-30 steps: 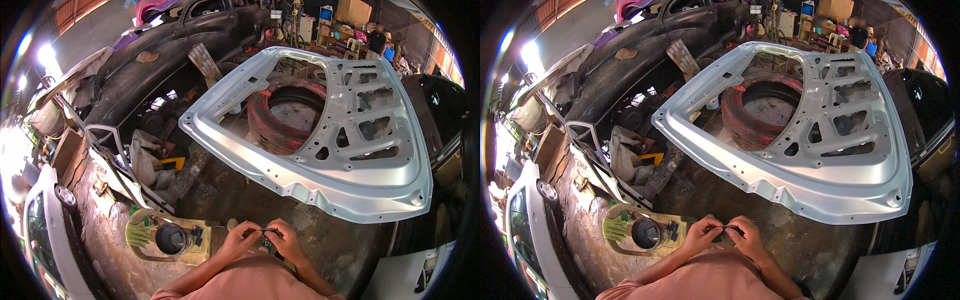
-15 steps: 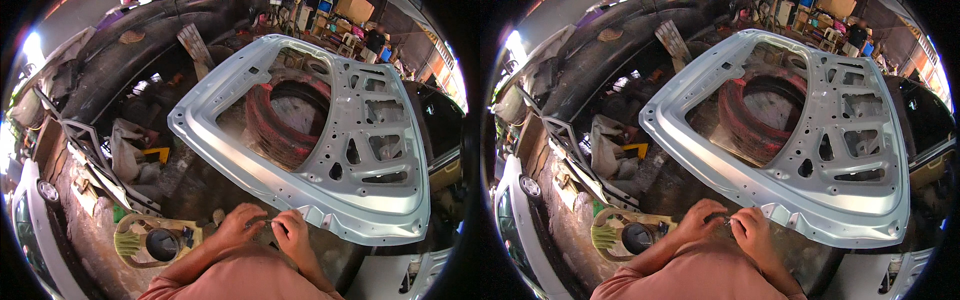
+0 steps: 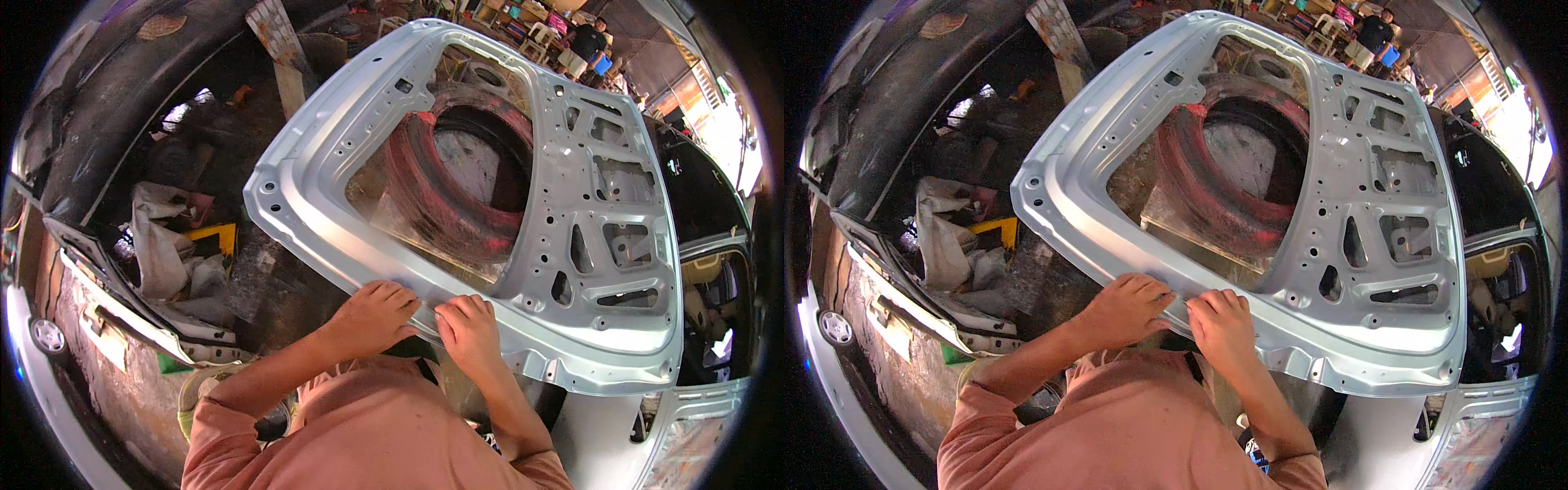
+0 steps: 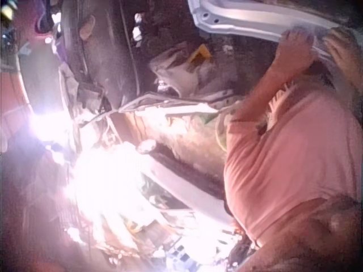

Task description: The person sands the edges and surface of a large, light-colored car door panel using a sanding block. The panel is propped up on a tire in a cluttered garage. The person repeatedly dips the sanding block into a bucket of water and continues sanding different sections of the panel.

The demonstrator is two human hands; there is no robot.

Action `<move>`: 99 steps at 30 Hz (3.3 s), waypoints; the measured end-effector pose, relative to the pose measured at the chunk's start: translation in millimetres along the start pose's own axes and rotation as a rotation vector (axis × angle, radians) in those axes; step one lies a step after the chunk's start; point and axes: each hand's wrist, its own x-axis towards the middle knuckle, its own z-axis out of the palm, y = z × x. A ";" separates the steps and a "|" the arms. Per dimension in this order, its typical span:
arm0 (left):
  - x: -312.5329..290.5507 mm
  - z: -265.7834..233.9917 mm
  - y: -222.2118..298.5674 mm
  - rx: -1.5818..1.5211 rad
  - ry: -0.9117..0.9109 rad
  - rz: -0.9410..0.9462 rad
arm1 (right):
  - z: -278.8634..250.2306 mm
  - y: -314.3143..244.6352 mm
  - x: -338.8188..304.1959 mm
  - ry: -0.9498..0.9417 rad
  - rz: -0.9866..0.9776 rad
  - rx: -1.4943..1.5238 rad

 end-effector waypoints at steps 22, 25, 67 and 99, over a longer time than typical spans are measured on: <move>-48.4 -70.3 -85.2 0.200 0.175 -0.357 | 25.7 1.3 24.4 -0.076 -0.112 -0.109; -61.0 -59.0 -92.7 0.171 0.476 -0.440 | 33.0 0.9 29.2 -0.069 -0.122 -0.111; -36.5 -2.3 -98.1 -0.974 0.870 -1.178 | 55.6 -19.1 83.4 -0.130 -0.293 -0.166; -37.4 -0.4 -98.4 -1.068 0.896 -1.182 | 42.4 -3.9 55.4 -0.117 -0.276 -0.191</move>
